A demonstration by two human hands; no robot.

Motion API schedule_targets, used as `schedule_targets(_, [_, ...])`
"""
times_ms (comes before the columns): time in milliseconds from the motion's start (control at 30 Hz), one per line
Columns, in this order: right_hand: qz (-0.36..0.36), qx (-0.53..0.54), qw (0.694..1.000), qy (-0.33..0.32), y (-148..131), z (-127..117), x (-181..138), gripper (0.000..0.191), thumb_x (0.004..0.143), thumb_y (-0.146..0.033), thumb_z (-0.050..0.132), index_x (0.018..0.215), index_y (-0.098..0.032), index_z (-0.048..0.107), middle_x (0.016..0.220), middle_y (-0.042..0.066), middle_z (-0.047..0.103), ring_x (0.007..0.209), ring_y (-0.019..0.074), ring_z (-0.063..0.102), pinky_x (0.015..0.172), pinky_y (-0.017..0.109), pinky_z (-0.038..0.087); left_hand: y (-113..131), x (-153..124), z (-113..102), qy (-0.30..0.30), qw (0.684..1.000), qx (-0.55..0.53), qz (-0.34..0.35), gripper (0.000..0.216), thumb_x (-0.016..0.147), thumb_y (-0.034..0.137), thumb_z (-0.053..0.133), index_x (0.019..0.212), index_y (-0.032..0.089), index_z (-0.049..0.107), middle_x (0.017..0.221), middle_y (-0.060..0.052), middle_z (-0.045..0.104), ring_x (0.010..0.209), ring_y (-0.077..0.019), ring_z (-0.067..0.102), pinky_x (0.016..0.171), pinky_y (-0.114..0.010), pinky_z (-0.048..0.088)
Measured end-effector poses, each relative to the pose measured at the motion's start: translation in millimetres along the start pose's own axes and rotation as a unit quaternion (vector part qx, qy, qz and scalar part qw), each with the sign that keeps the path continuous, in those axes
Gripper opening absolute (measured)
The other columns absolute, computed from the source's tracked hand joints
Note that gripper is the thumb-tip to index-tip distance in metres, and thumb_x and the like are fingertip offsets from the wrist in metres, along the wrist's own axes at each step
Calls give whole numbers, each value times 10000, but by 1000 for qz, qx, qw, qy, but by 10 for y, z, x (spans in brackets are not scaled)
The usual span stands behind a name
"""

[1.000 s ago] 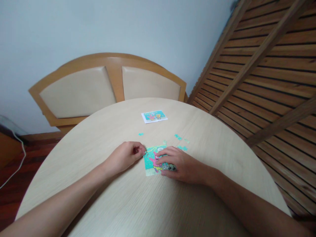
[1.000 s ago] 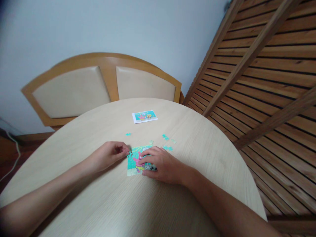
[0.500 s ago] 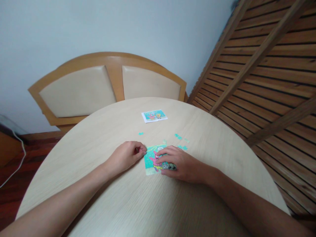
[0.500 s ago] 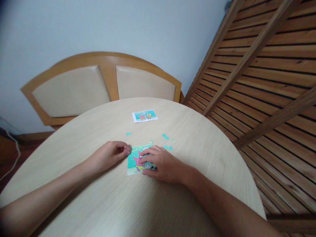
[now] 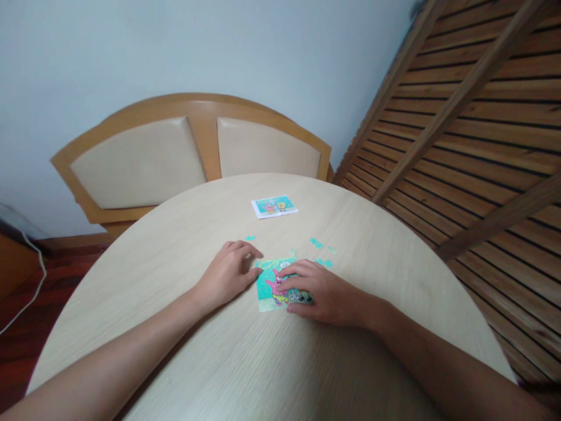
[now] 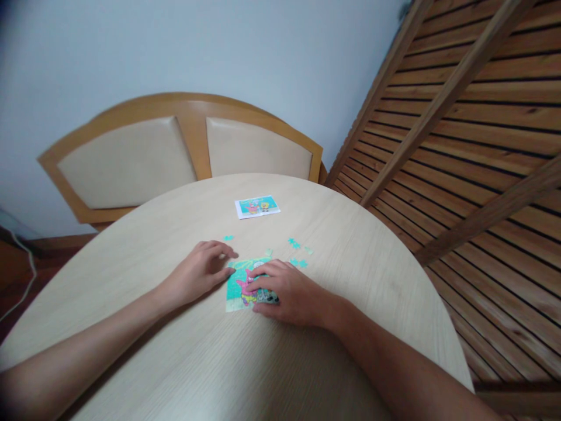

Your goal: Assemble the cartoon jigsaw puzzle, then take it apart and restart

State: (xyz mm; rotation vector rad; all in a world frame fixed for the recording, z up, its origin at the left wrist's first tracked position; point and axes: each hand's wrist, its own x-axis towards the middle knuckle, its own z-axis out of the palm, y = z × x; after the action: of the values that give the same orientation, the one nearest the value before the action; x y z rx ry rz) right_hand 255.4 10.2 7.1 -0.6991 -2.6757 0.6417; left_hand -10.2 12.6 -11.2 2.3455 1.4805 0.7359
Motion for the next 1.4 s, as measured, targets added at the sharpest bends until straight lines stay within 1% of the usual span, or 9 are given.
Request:
schedule_targets(167, [-5,3,1000,1,-10,14,-17,389,877,-323,731,1251,-220,703,1343,127,638,1267,272,556,1114,481,396,94,-12,12,1,998,-42,44,205,892,196,627,1093,218,658,1165,-74,671,1146,-267,591,1044,-483,466])
schedule_targets(333, [-46,43,998,-26,-78,56,-6,513,841,-322,746,1329,-199,645,1425,150,586,1352,277,501,1162,478,362,252,-80,46,-55,987,-68,133,317,978,204,520,1287,217,591,1434,-109,554,1328,-250,519,1129,-449,442])
schedule_targets(467, [-71,54,996,24,-23,-33,10,273,897,-250,656,1161,-205,708,1227,105,702,1172,223,622,1059,395,471,322,-123,40,-110,976,-56,181,501,971,185,518,1466,230,458,1497,-111,514,1396,-257,468,1167,-454,413])
schedule_targets(600, [49,-41,986,153,225,-276,-64,186,950,-216,557,1004,-208,734,986,72,756,943,212,682,890,367,529,324,-148,-5,-141,964,-13,227,525,971,301,591,1481,271,473,1531,-110,480,1399,-305,462,1162,-494,402])
schedule_targets(767, [172,-93,966,170,565,-434,-181,197,934,-232,561,962,-191,752,976,83,756,926,235,689,856,392,537,393,-152,-134,-148,962,58,221,328,953,353,604,1257,247,666,1346,-119,612,1223,-317,582,1044,-495,491])
schedule_targets(900, [114,-108,972,176,616,-261,-131,276,968,-302,572,1179,-203,721,1181,109,724,1116,262,638,1009,474,486,438,-146,-178,-143,963,67,217,304,925,372,625,1181,216,675,1281,-120,633,1172,-315,599,1006,-482,513])
schedule_targets(1033, [91,-114,985,88,511,-77,-47,421,1000,-410,549,1379,-240,619,1480,115,565,1397,318,446,1129,569,368,403,-152,-109,-143,956,45,251,422,940,322,599,1353,239,580,1401,-121,579,1299,-312,536,1096,-479,455])
schedule_targets(1133, [78,-115,988,70,475,-80,-36,373,1008,-391,545,1332,-244,655,1422,106,620,1381,309,466,1123,560,377,357,-147,-71,-146,957,45,248,430,936,298,599,1364,256,584,1418,-116,572,1307,-320,534,1105,-494,446])
schedule_targets(1400, [13,-81,994,70,475,-255,-81,128,943,-271,655,954,-207,765,1030,71,751,991,215,674,1028,436,452,252,-119,-32,-158,961,36,226,501,932,301,615,1425,262,536,1533,-110,478,1433,-337,412,1187,-545,344])
